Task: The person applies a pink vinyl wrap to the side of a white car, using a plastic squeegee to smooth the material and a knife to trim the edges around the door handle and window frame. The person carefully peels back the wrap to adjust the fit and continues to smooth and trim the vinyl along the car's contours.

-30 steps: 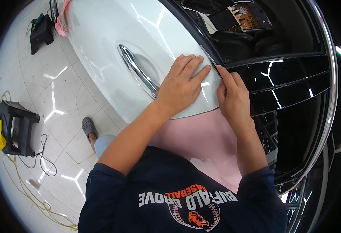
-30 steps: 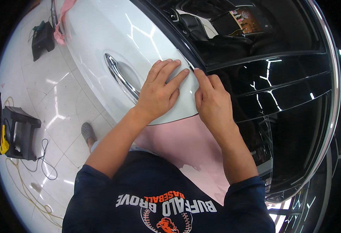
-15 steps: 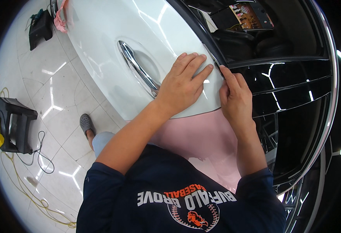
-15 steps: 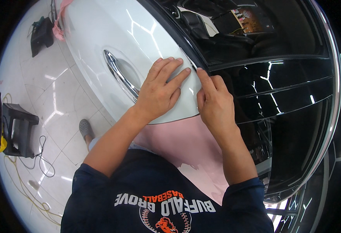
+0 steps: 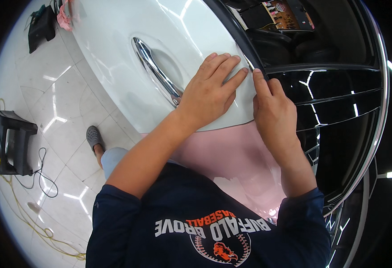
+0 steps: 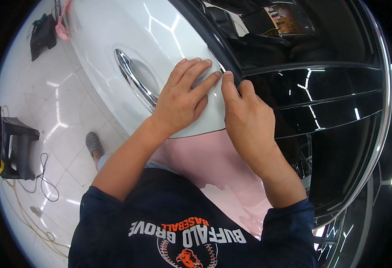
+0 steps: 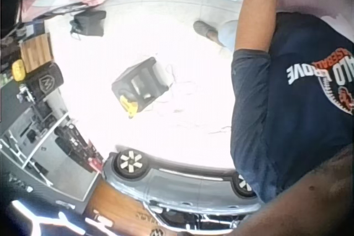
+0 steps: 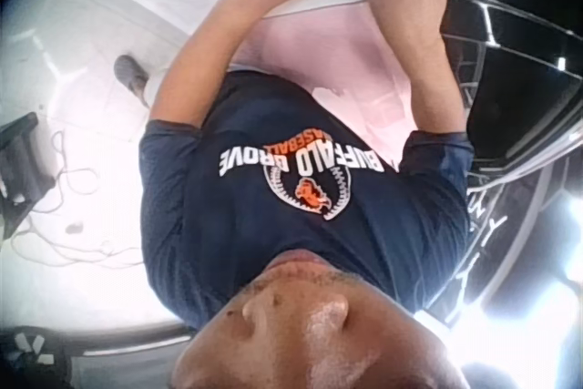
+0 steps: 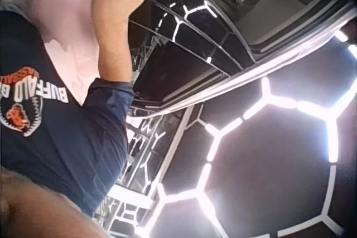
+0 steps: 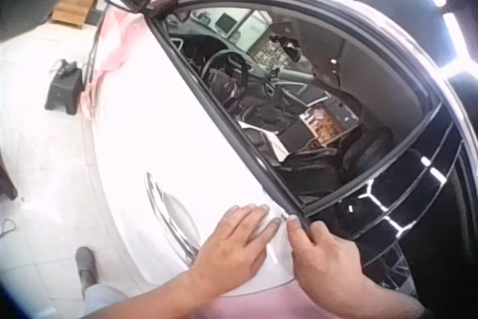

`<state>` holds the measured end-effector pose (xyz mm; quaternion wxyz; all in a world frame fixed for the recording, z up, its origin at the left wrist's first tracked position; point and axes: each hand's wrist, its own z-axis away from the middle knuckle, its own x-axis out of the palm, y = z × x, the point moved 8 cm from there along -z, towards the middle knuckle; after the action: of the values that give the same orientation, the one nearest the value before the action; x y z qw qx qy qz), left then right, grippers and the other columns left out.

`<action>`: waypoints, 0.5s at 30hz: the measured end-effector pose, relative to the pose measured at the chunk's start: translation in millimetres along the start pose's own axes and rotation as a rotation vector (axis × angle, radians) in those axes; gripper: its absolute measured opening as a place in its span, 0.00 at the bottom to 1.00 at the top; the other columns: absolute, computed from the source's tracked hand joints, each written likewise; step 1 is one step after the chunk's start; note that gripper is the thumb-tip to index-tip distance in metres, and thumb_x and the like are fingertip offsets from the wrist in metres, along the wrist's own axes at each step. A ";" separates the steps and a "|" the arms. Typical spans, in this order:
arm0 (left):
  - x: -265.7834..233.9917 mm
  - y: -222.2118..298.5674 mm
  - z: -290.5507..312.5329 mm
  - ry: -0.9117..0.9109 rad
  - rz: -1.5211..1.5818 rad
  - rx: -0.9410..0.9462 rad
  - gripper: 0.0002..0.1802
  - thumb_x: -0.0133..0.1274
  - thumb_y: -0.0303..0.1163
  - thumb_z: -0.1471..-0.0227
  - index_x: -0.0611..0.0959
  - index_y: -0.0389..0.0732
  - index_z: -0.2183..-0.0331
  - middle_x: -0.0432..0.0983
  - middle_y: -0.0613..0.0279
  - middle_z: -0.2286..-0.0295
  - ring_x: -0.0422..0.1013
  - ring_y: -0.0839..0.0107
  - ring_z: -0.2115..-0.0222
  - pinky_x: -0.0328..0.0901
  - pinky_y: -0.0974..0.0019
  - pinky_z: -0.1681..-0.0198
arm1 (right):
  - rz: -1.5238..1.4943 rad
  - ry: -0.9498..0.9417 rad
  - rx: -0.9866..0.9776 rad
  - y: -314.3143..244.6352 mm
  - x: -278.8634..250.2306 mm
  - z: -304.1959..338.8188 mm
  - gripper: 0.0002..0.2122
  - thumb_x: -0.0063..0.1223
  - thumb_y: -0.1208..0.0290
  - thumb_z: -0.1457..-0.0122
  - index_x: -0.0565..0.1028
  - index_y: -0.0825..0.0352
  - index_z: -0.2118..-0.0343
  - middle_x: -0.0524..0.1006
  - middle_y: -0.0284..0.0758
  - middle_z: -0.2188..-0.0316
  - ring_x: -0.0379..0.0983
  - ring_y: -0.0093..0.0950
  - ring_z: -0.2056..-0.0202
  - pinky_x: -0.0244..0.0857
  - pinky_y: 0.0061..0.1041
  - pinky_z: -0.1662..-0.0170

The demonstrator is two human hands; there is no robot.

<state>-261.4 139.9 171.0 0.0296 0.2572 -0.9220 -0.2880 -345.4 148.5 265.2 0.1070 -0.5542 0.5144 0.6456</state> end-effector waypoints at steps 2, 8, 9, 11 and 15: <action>-1.0 -1.5 0.0 0.010 0.016 0.004 0.27 0.58 0.23 0.55 0.82 0.42 0.50 0.71 0.54 0.46 0.64 0.55 0.43 0.57 0.50 0.35 | 0.079 -0.002 -0.009 -0.3 -4.3 -3.2 0.23 0.56 0.78 0.44 0.73 0.64 0.44 0.73 0.36 0.68 0.77 0.32 0.76 0.72 0.30 0.75; -2.7 -2.0 1.0 0.045 0.046 0.001 0.25 0.58 0.22 0.55 0.83 0.40 0.51 0.72 0.53 0.48 0.65 0.55 0.44 0.59 0.51 0.36 | 0.092 0.033 0.004 -1.8 -3.6 -1.5 0.24 0.61 0.75 0.47 0.74 0.63 0.44 0.72 0.34 0.72 0.76 0.29 0.79 0.70 0.27 0.77; -2.9 -1.9 1.2 0.048 0.049 0.003 0.25 0.58 0.22 0.55 0.83 0.39 0.51 0.72 0.53 0.48 0.65 0.55 0.45 0.59 0.51 0.36 | 0.104 0.037 -0.004 -2.9 -3.2 -1.2 0.25 0.62 0.75 0.47 0.74 0.63 0.44 0.72 0.33 0.72 0.76 0.28 0.79 0.70 0.27 0.77; -3.2 -1.4 1.2 0.054 0.057 0.007 0.25 0.58 0.22 0.55 0.83 0.39 0.52 0.72 0.53 0.49 0.65 0.55 0.45 0.60 0.51 0.37 | 0.130 0.043 -0.020 -4.7 -3.3 -1.1 0.25 0.62 0.74 0.47 0.74 0.63 0.43 0.72 0.33 0.72 0.75 0.28 0.79 0.69 0.26 0.78; -4.2 -5.4 1.5 0.059 0.051 0.003 0.24 0.58 0.22 0.56 0.83 0.39 0.52 0.72 0.53 0.49 0.66 0.55 0.45 0.60 0.51 0.37 | 0.161 0.017 -0.037 -9.6 -5.6 -6.9 0.25 0.61 0.74 0.47 0.73 0.62 0.43 0.73 0.32 0.72 0.75 0.29 0.79 0.69 0.27 0.78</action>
<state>-255.6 139.0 167.2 0.0637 0.2419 -0.9274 -0.2780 -332.4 149.7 265.5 0.0403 -0.5184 0.5463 0.6567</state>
